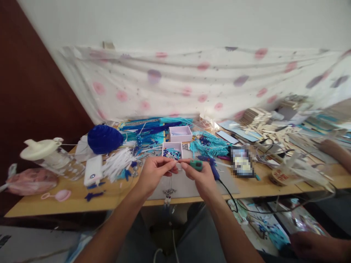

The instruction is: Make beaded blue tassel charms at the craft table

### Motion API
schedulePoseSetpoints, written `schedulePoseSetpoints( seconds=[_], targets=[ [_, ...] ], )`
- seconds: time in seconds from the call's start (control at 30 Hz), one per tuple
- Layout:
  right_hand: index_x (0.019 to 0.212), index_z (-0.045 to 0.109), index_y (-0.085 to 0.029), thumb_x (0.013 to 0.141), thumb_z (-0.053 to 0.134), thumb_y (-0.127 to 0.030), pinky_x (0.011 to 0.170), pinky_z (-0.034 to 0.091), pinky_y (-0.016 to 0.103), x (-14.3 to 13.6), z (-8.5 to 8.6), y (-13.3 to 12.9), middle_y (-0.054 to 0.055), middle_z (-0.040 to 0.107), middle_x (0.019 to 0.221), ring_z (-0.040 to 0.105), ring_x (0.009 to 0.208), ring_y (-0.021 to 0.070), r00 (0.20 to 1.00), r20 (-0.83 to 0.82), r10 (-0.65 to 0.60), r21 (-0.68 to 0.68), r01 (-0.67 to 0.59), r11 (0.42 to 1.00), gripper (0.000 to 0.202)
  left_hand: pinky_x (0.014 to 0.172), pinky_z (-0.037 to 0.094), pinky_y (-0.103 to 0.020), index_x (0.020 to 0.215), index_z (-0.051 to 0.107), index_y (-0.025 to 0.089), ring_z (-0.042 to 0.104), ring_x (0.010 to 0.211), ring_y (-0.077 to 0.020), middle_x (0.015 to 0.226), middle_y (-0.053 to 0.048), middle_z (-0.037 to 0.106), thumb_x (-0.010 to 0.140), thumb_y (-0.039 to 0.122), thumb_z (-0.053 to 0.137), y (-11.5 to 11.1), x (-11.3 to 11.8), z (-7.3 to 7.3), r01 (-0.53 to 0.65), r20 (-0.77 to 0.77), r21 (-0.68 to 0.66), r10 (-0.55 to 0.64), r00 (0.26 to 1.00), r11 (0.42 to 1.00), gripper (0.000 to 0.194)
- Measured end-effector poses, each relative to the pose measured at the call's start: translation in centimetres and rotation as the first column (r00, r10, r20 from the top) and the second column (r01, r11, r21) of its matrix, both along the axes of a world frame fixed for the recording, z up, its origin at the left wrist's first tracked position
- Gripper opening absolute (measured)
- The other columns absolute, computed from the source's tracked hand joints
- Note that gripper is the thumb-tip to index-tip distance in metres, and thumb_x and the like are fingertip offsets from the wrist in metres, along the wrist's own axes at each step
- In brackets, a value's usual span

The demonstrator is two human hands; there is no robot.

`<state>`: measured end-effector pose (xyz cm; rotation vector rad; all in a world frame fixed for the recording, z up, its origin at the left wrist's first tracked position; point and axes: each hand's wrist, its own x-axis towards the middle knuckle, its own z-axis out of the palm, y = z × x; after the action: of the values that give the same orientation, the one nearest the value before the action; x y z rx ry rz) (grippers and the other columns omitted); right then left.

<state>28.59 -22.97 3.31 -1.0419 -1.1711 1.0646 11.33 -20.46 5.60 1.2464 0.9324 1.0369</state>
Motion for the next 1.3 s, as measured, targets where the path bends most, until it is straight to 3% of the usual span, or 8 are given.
schedulePoseSetpoints(
  seconds=[0.1, 0.27, 0.47, 0.67, 0.93, 1.3],
  targets=[
    [0.082, 0.078, -0.015, 0.068, 0.086, -0.044, 0.049, 0.023, 0.024, 0.0, 1.6, 1.1, -0.006, 0.044, 0.052, 0.030, 0.050, 0.0075, 0.990, -0.107, 0.088, -0.099, -0.099, 0.990, 0.033, 0.062, 0.051, -0.022, 0.082, 0.079, 0.018, 0.068, 0.068, -0.0141, 0.073, -0.005, 0.076, 0.077, 0.044, 0.079, 0.1, 0.4, -0.3, 0.028, -0.018, 0.003, -0.028, 0.999, 1.000, 0.027],
    [0.072, 0.075, -0.014, 0.060, 0.089, -0.044, 0.051, 0.027, 0.025, -0.2, 2.9, 1.9, -0.002, 0.054, 0.056, 0.037, 0.052, 0.0086, 0.998, -0.024, 0.051, -0.109, -0.054, 0.993, 0.035, 0.063, 0.051, -0.023, 0.080, 0.079, 0.016, 0.068, 0.067, -0.0148, 0.072, -0.006, 0.076, 0.074, 0.044, 0.080, 0.3, 0.9, -0.5, 0.030, -0.043, 0.011, -0.030, 0.999, 0.999, 0.028],
    [0.070, 0.071, -0.016, 0.064, 0.085, -0.042, 0.055, 0.035, 0.026, -0.6, 2.9, 2.6, -0.002, 0.058, 0.060, 0.045, 0.056, 0.0108, 0.999, 0.012, 0.037, 0.018, -0.037, 0.999, 0.030, 0.064, 0.052, -0.025, 0.081, 0.079, 0.016, 0.071, 0.070, -0.0172, 0.076, -0.007, 0.077, 0.071, 0.045, 0.081, 0.8, 1.0, -0.8, -0.007, 0.008, 0.005, 0.007, 1.000, 1.000, 0.031],
    [0.069, 0.069, -0.017, 0.066, 0.084, -0.042, 0.057, 0.039, 0.027, -1.3, 3.3, 3.0, -0.002, 0.058, 0.062, 0.047, 0.057, 0.0115, 0.999, -0.018, 0.031, 0.059, -0.029, 0.998, 0.029, 0.068, 0.053, -0.026, 0.090, 0.079, 0.016, 0.073, 0.077, -0.0193, 0.082, -0.009, 0.078, 0.072, 0.047, 0.081, 1.1, 0.8, -1.6, 0.016, 0.022, 0.033, -0.017, 1.000, 0.999, 0.036],
    [0.070, 0.067, -0.017, 0.065, 0.084, -0.039, 0.053, 0.032, 0.026, -0.9, 3.5, 4.0, -0.005, 0.049, 0.060, 0.038, 0.054, 0.0087, 0.997, -0.071, 0.011, 0.057, -0.007, 0.998, 0.029, 0.070, 0.055, -0.028, 0.090, 0.080, 0.015, 0.072, 0.075, -0.0191, 0.080, -0.009, 0.078, 0.072, 0.039, 0.082, 0.7, 0.5, -3.9, 0.147, 0.024, 0.020, -0.147, 0.989, 0.989, 0.030],
    [0.070, 0.067, -0.017, 0.062, 0.084, -0.040, 0.049, 0.026, 0.025, -1.0, 3.8, 4.5, -0.006, 0.045, 0.054, 0.032, 0.050, 0.0075, 0.993, -0.120, -0.011, 0.041, 0.016, 0.999, 0.030, 0.081, 0.057, -0.036, 0.086, 0.081, 0.016, 0.074, 0.079, -0.0234, 0.083, -0.010, 0.079, 0.066, 0.041, 0.085, 0.8, -0.2, -5.9, 0.184, -0.047, -0.014, -0.184, 0.982, 0.983, 0.032]
  ],
)
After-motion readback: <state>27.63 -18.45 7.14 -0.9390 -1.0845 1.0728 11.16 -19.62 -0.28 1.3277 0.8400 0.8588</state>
